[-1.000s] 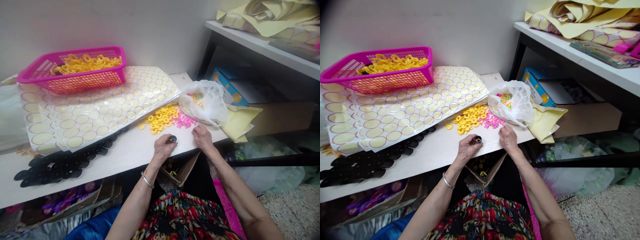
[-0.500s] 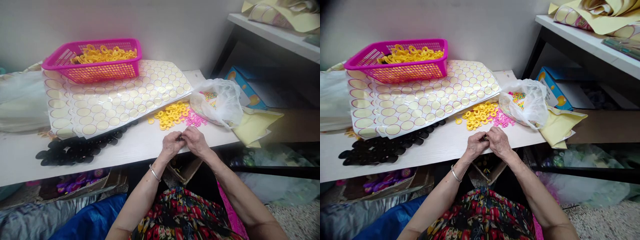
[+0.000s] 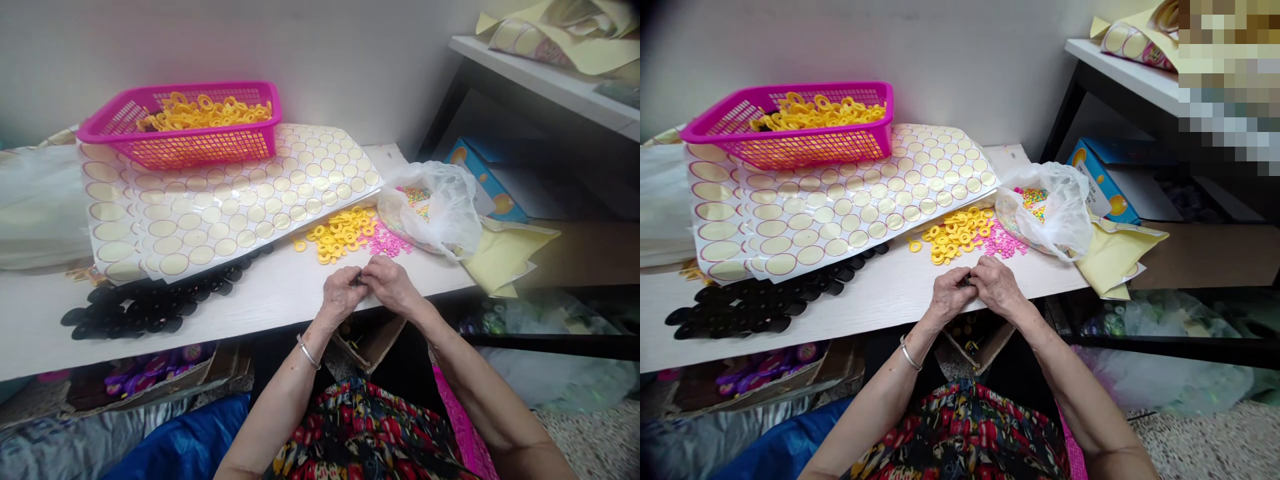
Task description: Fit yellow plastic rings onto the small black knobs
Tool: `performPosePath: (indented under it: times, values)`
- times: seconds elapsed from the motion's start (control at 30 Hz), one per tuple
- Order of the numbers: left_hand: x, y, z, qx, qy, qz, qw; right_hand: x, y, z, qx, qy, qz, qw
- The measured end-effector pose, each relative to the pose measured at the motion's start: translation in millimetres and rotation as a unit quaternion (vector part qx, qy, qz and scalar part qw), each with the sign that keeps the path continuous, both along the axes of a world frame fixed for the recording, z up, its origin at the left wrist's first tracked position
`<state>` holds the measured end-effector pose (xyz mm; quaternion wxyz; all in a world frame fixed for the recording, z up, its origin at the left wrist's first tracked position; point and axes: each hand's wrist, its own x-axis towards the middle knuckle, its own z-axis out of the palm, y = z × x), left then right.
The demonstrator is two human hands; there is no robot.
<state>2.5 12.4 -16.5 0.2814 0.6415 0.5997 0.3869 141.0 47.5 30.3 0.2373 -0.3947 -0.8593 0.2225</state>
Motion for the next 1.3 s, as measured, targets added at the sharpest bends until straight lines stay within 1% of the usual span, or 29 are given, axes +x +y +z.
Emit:
performPosePath:
  times: [0.07, 0.13, 0.2, 0.27, 0.33, 0.43, 0.57, 0.63, 0.7, 0.77, 0.8, 0.87, 0.93, 1.0, 1.07, 1.1, 1.17, 1.23, 1.3]
  values:
    - [0, 0, 0.4, -0.002, 0.003, -0.003, 1.0, 5, 6, 2.4, -0.065, 0.061, 0.021, 0.996]
    - [0, 0, -0.1, 0.001, 0.0, -0.001, 1.0, 9, 16, 4.2, -0.108, 0.114, 0.024, 0.987]
    - [0, 1, -1.6, 0.006, -0.008, 0.004, 1.0, 10, 28, 4.1, -0.122, 0.148, -0.002, 0.981]
    - [0, 1, -3.3, 0.009, -0.017, 0.009, 1.0, 7, 43, 1.6, -0.116, 0.154, -0.045, 0.98]
    - [0, 1, -4.4, 0.007, -0.023, 0.016, 1.0, -1, 57, -2.3, -0.09, 0.122, -0.078, 0.985]
    - [0, 1, -3.8, 0.004, -0.028, 0.019, 0.999, -19, 73, -6.9, -0.028, 0.029, -0.098, 0.994]
    - [0, 1, -1.9, 0.011, -0.035, 0.017, 0.999, -42, 80, -7.4, 0.028, -0.098, -0.113, 0.988]
    - [0, 1, -1.6, 0.014, -0.034, 0.02, 0.999, -49, 79, -6.4, 0.041, -0.15, -0.11, 0.982]
    - [0, 1, -1.4, 0.012, -0.033, 0.022, 0.999, -53, 79, -5.1, 0.038, -0.18, -0.1, 0.978]
    - [0, 1, -1.0, 0.01, -0.032, 0.022, 0.999, -53, 80, -3.3, 0.027, -0.177, -0.093, 0.979]
    - [0, 1, -0.6, 0.009, -0.032, 0.022, 0.999, -51, 80, -2.3, 0.02, -0.158, -0.094, 0.983]
    - [0, 0, 0.4, 0.006, -0.033, 0.021, 0.999, -45, 79, -0.2, -0.001, -0.072, -0.11, 0.991]
    - [0, 0, 1.5, -0.003, -0.032, 0.019, 0.999, -35, 74, 0.4, -0.044, 0.057, -0.135, 0.988]
    - [0, -1, 1.7, -0.013, -0.031, 0.019, 0.999, -20, 64, -2.6, -0.102, 0.172, -0.146, 0.969]
    - [0, 0, 0.5, -0.016, -0.034, 0.019, 0.999, -3, 50, -10.0, -0.143, 0.234, -0.145, 0.951]
    - [0, 0, -0.5, -0.015, -0.038, 0.018, 0.999, 5, 42, -15.0, -0.146, 0.243, -0.146, 0.948]
    - [0, 1, -3.0, -0.01, -0.049, 0.018, 0.999, 20, 26, -25.9, -0.114, 0.214, -0.151, 0.958]
    - [0, 2, -5.3, -0.005, -0.055, 0.023, 0.998, 32, 11, -35.0, -0.049, 0.139, -0.143, 0.979]
    - [1, 2, -6.8, 0.0, -0.053, 0.027, 0.998, 41, 1, -40.0, 0.008, 0.066, -0.117, 0.991]
